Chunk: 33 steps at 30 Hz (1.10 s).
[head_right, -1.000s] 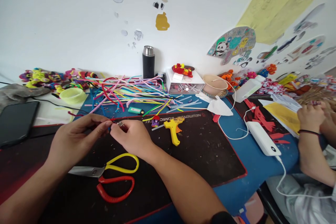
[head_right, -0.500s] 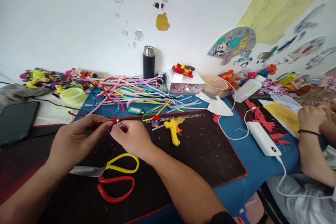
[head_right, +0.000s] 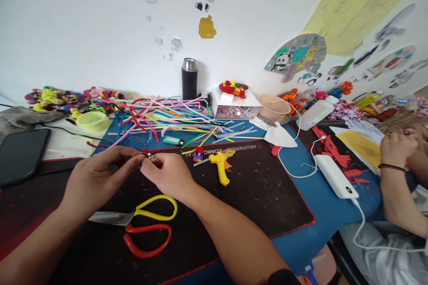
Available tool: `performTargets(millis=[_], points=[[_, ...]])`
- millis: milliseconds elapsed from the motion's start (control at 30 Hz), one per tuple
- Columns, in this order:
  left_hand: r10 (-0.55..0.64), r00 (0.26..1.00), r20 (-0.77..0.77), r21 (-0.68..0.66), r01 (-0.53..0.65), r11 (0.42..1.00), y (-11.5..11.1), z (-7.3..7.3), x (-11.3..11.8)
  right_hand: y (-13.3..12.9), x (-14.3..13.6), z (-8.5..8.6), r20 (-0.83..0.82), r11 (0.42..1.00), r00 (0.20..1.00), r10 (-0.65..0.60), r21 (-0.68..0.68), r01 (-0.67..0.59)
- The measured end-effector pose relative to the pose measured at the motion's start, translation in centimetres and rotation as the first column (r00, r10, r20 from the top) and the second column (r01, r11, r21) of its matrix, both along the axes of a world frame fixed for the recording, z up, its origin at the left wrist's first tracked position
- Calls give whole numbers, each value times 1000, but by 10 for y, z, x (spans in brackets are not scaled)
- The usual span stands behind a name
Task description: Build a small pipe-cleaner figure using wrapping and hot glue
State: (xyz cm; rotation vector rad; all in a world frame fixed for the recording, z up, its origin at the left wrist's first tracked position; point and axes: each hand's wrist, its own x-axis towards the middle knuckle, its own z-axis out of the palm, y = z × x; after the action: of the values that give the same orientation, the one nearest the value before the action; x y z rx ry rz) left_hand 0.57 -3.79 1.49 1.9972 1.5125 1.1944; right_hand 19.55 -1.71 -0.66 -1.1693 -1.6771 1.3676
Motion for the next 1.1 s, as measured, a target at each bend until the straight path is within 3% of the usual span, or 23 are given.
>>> performTargets(millis=[300,667,833,967,1100], points=[[-3,1000,-1,23,3,1000,0,0,0,1,1,-2,-17,1000,1000,-2,-10,2],[56,998,20,-32,-55,998,0,5,1,-1,2,-3,-52,990,989,137,-1,-138],[101,995,17,-49,-100,994,3,-1,-4,0,2,-2,-32,991,991,132,-11,-133],[175,984,27,-95,-172,981,6,-4,-11,0,5,3,-18,995,995,93,41,-93],[201,977,65,-125,-192,973,9,2,-13,1,10,5,89,982,995,40,179,-55]])
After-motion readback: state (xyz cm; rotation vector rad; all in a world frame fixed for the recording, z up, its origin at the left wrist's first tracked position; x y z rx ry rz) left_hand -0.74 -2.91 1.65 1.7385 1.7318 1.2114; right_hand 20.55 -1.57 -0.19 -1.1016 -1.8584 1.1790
